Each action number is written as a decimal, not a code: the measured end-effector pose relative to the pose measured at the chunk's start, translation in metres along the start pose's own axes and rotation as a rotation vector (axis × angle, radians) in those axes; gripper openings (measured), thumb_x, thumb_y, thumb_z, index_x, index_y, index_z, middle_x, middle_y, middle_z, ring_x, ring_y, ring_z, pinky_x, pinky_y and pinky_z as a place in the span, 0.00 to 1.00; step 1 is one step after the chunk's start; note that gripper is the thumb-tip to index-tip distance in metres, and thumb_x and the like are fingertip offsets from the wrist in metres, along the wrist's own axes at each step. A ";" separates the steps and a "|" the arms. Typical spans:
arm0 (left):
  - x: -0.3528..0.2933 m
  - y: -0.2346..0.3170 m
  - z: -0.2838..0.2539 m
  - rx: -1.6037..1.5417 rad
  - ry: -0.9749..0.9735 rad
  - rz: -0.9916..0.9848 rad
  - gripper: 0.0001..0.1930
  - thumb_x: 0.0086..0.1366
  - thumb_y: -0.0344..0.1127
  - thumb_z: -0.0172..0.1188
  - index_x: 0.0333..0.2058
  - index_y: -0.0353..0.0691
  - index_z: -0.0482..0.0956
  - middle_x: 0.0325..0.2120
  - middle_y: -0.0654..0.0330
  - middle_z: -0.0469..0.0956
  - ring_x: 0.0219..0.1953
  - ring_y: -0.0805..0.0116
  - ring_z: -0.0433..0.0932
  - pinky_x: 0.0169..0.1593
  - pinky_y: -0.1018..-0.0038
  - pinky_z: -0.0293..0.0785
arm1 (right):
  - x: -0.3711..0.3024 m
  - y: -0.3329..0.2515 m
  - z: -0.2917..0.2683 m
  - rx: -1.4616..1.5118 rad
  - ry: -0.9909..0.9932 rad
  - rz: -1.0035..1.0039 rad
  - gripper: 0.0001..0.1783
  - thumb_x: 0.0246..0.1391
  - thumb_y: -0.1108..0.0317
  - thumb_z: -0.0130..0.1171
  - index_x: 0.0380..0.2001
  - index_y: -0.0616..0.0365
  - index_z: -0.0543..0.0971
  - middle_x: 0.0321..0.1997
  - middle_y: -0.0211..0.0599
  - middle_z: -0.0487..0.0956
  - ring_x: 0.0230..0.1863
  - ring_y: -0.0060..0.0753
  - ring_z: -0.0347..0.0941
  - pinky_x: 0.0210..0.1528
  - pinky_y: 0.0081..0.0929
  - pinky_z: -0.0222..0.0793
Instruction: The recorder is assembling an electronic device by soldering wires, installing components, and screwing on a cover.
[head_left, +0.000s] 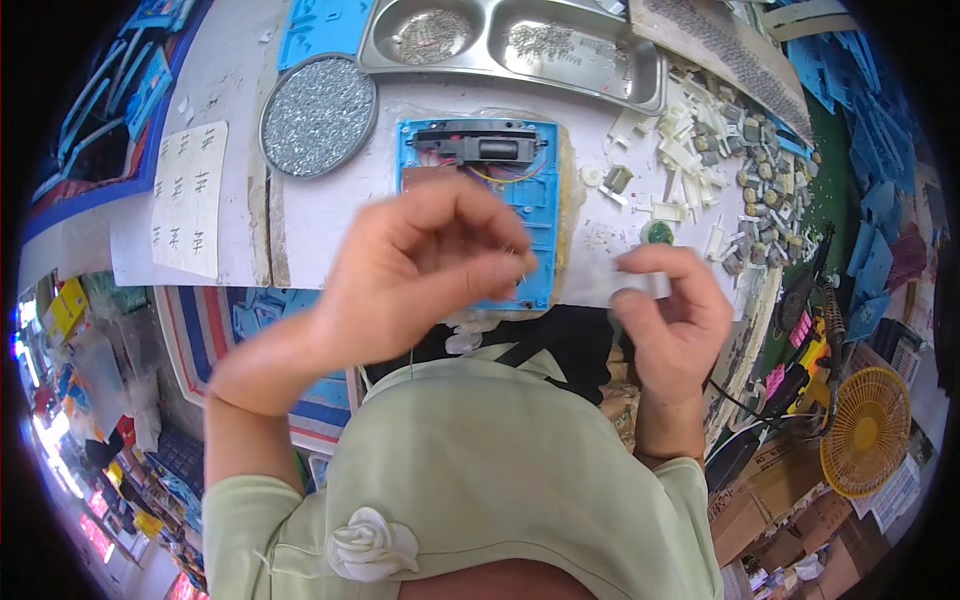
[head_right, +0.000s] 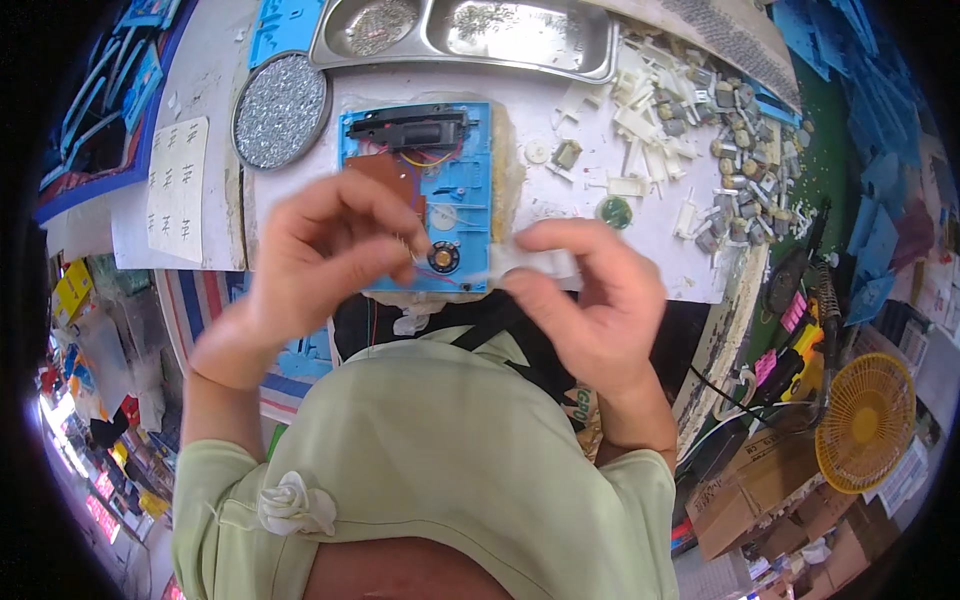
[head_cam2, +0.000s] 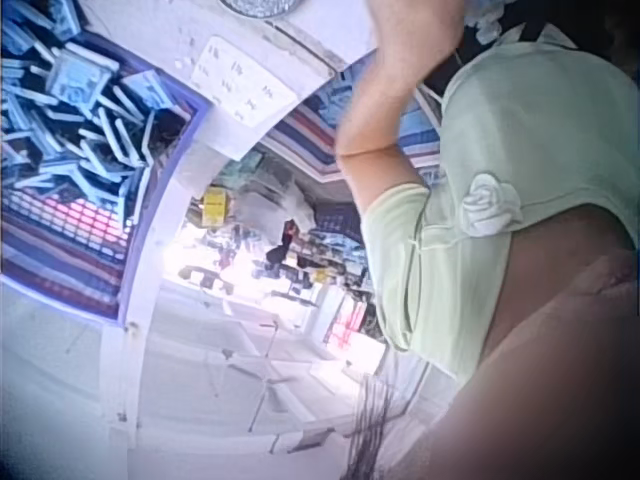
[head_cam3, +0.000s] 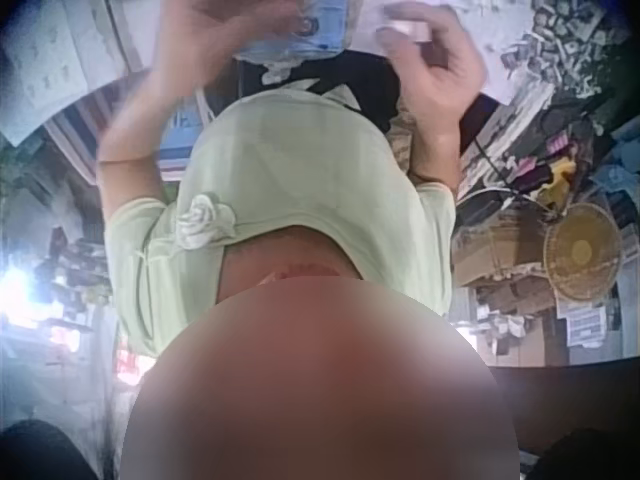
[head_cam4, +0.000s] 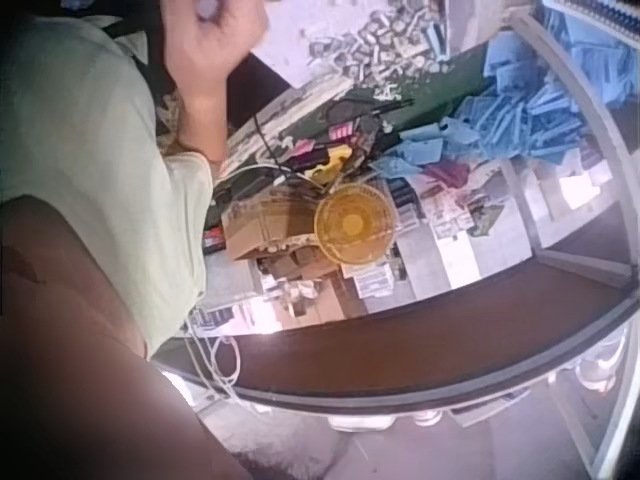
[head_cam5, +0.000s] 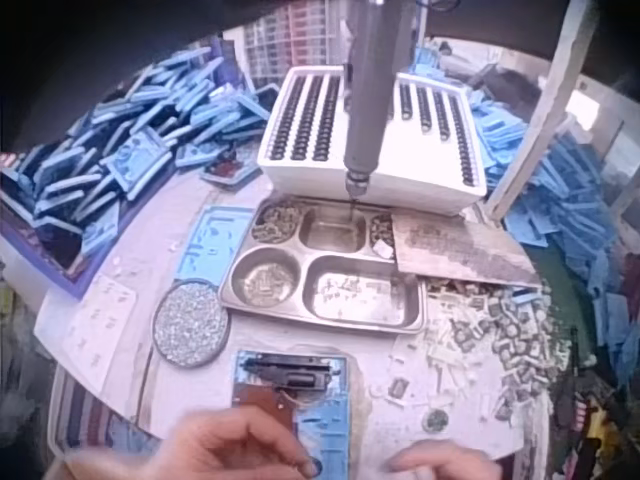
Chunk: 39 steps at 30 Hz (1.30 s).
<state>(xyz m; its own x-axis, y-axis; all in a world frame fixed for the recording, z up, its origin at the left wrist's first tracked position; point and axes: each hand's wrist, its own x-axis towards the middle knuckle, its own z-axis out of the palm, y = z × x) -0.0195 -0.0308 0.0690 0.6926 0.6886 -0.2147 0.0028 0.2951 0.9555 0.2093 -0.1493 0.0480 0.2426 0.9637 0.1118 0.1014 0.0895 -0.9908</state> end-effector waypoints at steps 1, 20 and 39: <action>-0.012 -0.015 0.000 -0.277 0.007 -0.143 0.08 0.70 0.26 0.62 0.46 0.33 0.75 0.40 0.50 0.83 0.37 0.69 0.85 0.44 0.71 0.85 | 0.002 0.003 0.006 0.078 -0.082 -0.005 0.18 0.51 0.82 0.72 0.46 0.70 0.81 0.44 0.39 0.83 0.43 0.26 0.78 0.45 0.22 0.73; -0.022 -0.025 0.005 -0.061 -0.124 -0.109 0.04 0.71 0.26 0.61 0.41 0.32 0.79 0.41 0.54 0.82 0.38 0.71 0.85 0.38 0.75 0.83 | -0.013 0.004 -0.006 -0.323 -0.469 -0.083 0.23 0.48 0.75 0.73 0.49 0.64 0.80 0.40 0.44 0.85 0.37 0.44 0.84 0.39 0.34 0.78; 0.043 -0.038 0.007 1.347 -0.281 0.436 0.05 0.58 0.33 0.68 0.32 0.41 0.82 0.26 0.59 0.79 0.30 0.56 0.81 0.33 0.61 0.77 | -0.048 0.030 -0.039 0.123 -0.245 0.149 0.21 0.51 0.74 0.73 0.47 0.71 0.81 0.48 0.48 0.84 0.46 0.41 0.83 0.52 0.33 0.76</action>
<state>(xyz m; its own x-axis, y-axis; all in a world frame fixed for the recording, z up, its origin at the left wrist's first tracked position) 0.0147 -0.0168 0.0251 0.9318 0.3616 0.0326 0.3139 -0.8475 0.4281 0.2381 -0.2025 0.0161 0.0043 0.9991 -0.0423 -0.0386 -0.0421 -0.9984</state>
